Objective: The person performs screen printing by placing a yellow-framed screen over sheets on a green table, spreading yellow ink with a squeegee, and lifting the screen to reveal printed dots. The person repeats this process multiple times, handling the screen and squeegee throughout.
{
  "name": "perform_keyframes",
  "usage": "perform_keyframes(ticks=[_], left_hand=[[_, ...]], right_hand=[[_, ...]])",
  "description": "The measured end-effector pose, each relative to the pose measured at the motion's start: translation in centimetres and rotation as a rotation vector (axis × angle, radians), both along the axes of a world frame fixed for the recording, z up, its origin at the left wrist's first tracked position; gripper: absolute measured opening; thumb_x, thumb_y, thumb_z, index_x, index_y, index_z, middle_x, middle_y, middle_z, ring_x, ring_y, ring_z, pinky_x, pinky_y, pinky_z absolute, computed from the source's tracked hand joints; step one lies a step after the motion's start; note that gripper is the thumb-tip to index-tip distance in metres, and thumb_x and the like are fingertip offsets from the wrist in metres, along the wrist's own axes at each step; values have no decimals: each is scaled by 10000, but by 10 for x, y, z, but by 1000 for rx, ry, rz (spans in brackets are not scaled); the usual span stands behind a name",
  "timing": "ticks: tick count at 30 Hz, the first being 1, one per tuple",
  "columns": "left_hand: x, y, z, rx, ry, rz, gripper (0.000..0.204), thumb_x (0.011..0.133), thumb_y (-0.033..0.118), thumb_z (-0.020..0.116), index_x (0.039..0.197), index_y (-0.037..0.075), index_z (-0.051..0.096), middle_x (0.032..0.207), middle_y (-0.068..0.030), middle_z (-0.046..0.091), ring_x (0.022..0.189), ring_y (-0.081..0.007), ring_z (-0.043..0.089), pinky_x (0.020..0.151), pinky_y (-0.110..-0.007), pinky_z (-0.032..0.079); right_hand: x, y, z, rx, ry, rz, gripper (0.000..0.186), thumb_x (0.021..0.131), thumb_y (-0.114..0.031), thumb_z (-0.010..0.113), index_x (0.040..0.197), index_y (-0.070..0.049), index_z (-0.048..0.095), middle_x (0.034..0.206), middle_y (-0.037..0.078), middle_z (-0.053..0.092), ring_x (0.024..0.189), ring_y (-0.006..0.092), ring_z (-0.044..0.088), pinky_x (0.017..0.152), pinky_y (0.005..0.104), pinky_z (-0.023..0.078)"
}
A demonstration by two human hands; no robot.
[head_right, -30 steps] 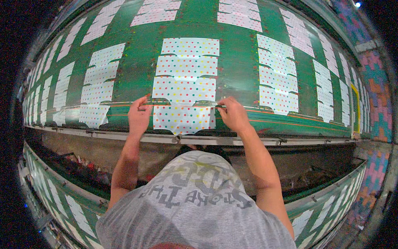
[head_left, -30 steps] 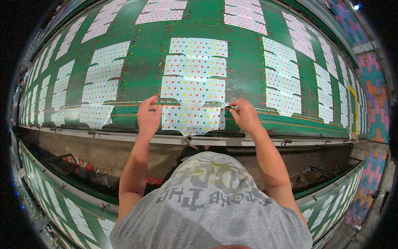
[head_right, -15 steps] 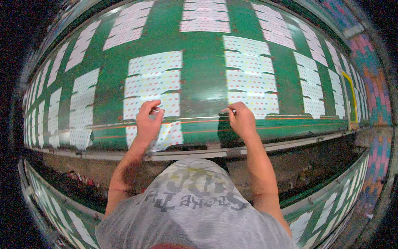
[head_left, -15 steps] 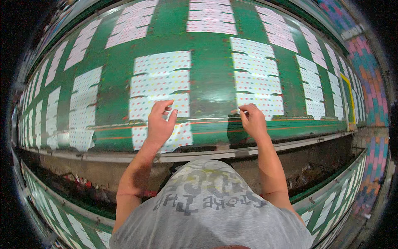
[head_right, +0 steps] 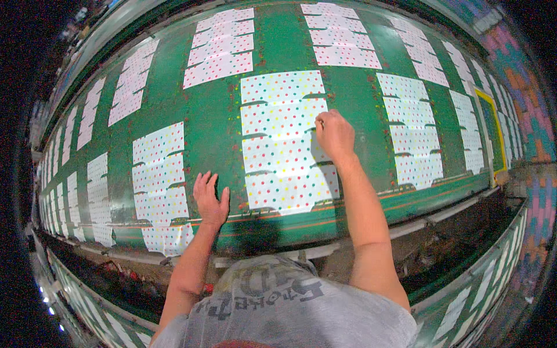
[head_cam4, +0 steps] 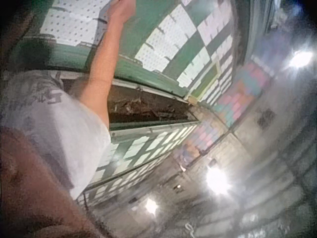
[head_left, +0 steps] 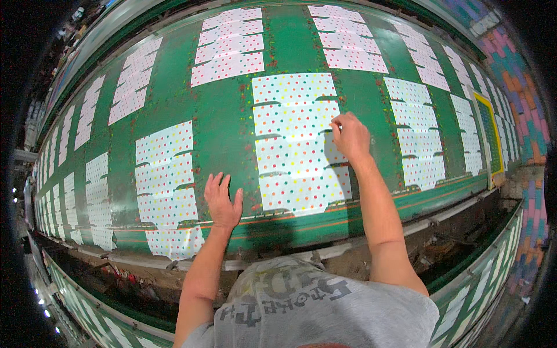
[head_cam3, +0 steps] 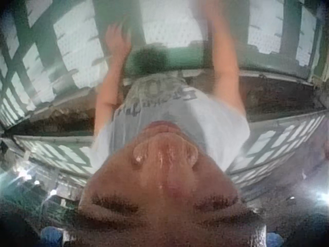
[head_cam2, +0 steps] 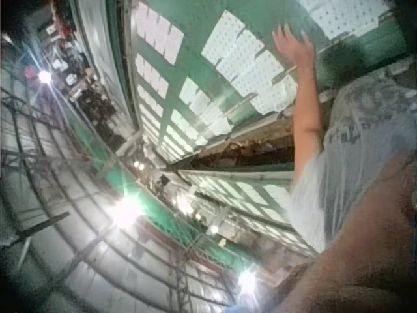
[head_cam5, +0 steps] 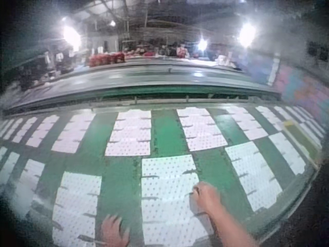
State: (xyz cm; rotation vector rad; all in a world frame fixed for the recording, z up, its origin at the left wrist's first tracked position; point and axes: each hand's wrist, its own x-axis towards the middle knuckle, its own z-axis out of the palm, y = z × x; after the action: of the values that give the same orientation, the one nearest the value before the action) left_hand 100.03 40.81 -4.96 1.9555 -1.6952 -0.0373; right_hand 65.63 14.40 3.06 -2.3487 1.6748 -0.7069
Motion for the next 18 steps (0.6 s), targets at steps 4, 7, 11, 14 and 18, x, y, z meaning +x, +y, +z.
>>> perform_keyframes(ticks=[4, 7, 11, 14, 18], left_hand=[[-3, -4, 1, 61, -47, 19, 649, 954, 295, 787, 1498, 7, 581, 1596, -230, 507, 1549, -498, 383, 1267, -628, 300], [-3, -6, 1, 89, -67, 40, 679, 960, 342, 768, 1513, 2, 567, 1617, -232, 491, 1551, -509, 373, 1271, -631, 287], [-2, -8, -2, 103, -67, 57, 700, 977, 389, 738, 1530, 3, 554, 1635, -234, 481, 1551, -517, 369, 1271, -640, 276], [-2, -9, -3, 122, -68, 52, 703, 994, 420, 714, 1537, 3, 551, 1639, -235, 483, 1552, -516, 371, 1273, -647, 269], [-1, -10, -3, 134, -84, 31, 693, 1021, 424, 668, 1543, -14, 538, 1643, -237, 485, 1560, -503, 373, 1290, -640, 242]], right_hand=[[0, -96, -13, -62, 154, 23, 143, 950, -200, 782, 1063, -120, 815, 1091, 143, 737, 969, 361, 764, 817, 504, 627], [10, -160, -23, -55, 263, 17, 164, 957, -204, 722, 1068, -127, 814, 1122, 156, 720, 1007, 374, 773, 835, 516, 654], [24, -223, -36, -45, 423, 27, 215, 989, -200, 657, 1123, -121, 806, 1153, 166, 711, 1075, 376, 752, 849, 513, 661], [33, -244, -41, -45, 494, 58, 239, 1040, -224, 629, 1119, -88, 809, 1179, 168, 711, 1099, 375, 742, 871, 502, 665], [38, -251, -36, -5, 542, 123, 235, 1017, -258, 712, 1121, -71, 810, 1202, 162, 726, 1152, 363, 740, 898, 507, 660]])
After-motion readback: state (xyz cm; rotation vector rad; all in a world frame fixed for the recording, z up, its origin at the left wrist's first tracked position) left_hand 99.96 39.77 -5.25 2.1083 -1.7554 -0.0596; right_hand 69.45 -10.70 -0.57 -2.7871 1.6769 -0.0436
